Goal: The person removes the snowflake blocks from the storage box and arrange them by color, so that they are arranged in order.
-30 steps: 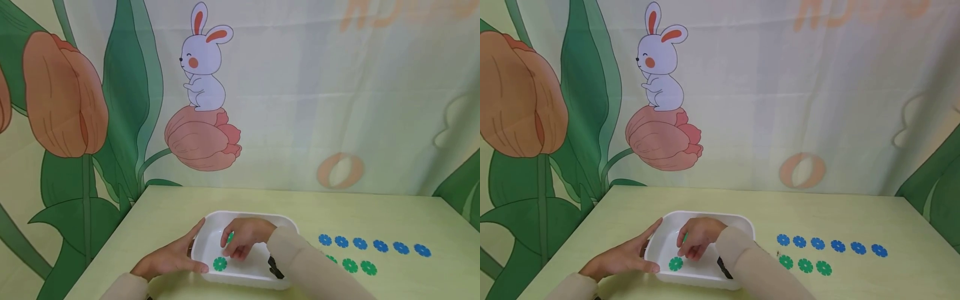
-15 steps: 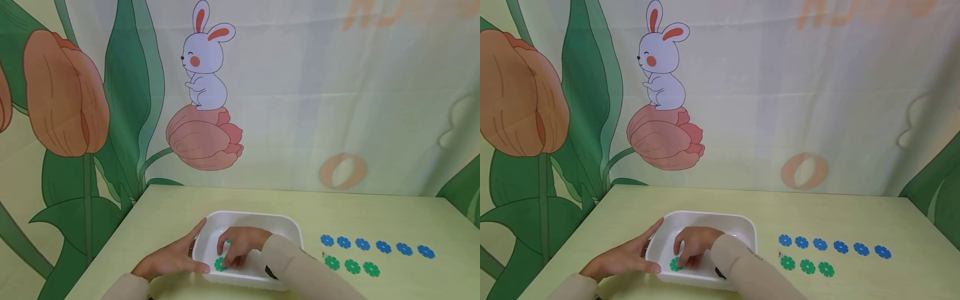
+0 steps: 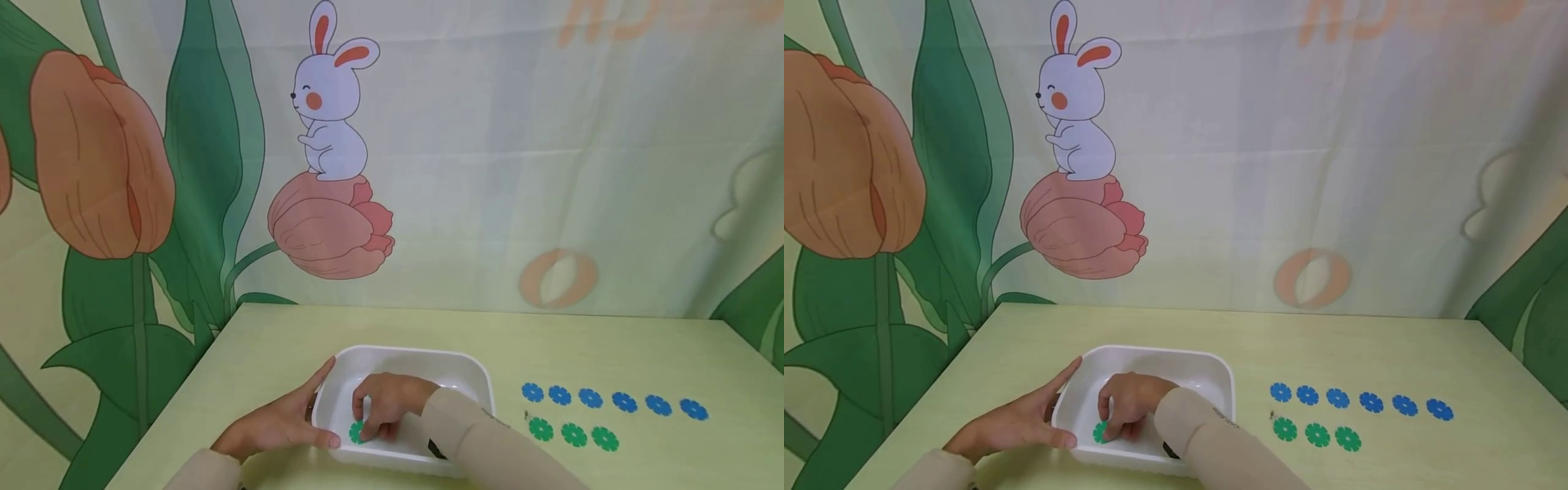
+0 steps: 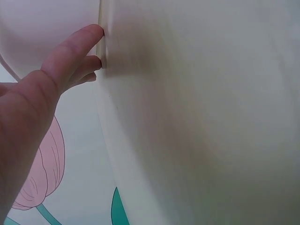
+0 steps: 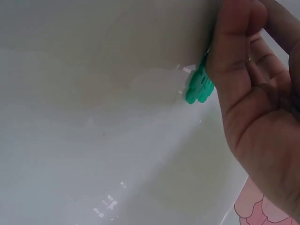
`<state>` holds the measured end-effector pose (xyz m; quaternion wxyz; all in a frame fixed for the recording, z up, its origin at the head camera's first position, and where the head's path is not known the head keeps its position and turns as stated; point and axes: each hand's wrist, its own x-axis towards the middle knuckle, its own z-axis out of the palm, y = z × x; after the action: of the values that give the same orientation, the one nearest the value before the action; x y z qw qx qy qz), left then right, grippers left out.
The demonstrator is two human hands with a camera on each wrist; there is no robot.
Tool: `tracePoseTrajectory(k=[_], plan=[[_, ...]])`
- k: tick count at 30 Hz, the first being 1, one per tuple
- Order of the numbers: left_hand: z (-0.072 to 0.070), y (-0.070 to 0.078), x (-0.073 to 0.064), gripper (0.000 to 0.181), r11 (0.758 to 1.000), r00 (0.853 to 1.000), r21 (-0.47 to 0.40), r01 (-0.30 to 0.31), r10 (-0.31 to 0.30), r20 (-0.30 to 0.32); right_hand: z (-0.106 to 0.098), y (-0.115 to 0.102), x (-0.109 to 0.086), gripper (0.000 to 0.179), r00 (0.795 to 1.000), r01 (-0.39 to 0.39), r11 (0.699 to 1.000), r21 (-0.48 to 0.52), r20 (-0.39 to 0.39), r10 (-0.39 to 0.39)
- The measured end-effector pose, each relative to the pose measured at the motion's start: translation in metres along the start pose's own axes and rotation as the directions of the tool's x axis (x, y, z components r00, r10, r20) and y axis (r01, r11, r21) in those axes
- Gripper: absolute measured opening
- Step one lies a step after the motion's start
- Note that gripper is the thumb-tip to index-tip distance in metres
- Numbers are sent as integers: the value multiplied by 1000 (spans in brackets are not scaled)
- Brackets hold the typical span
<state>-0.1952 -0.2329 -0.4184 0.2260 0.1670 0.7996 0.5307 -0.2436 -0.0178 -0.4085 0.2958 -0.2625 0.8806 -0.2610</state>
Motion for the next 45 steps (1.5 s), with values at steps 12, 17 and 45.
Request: tracePoseTrajectory(k=[12,17,45], plan=[[0,1,1,119,1000,1000,-4,0,0,5,-27,2,-12,14,997,44,992,121,52,-50],[0,0,0,120,1000,1000,-3,-1,1,2,-45,4,-23,12,998,58,985,163,30,-64],[2,4,1,122,998,998,49,47,-45,-49,-95,57,-102,17,996,56,941,334,-88,-29]])
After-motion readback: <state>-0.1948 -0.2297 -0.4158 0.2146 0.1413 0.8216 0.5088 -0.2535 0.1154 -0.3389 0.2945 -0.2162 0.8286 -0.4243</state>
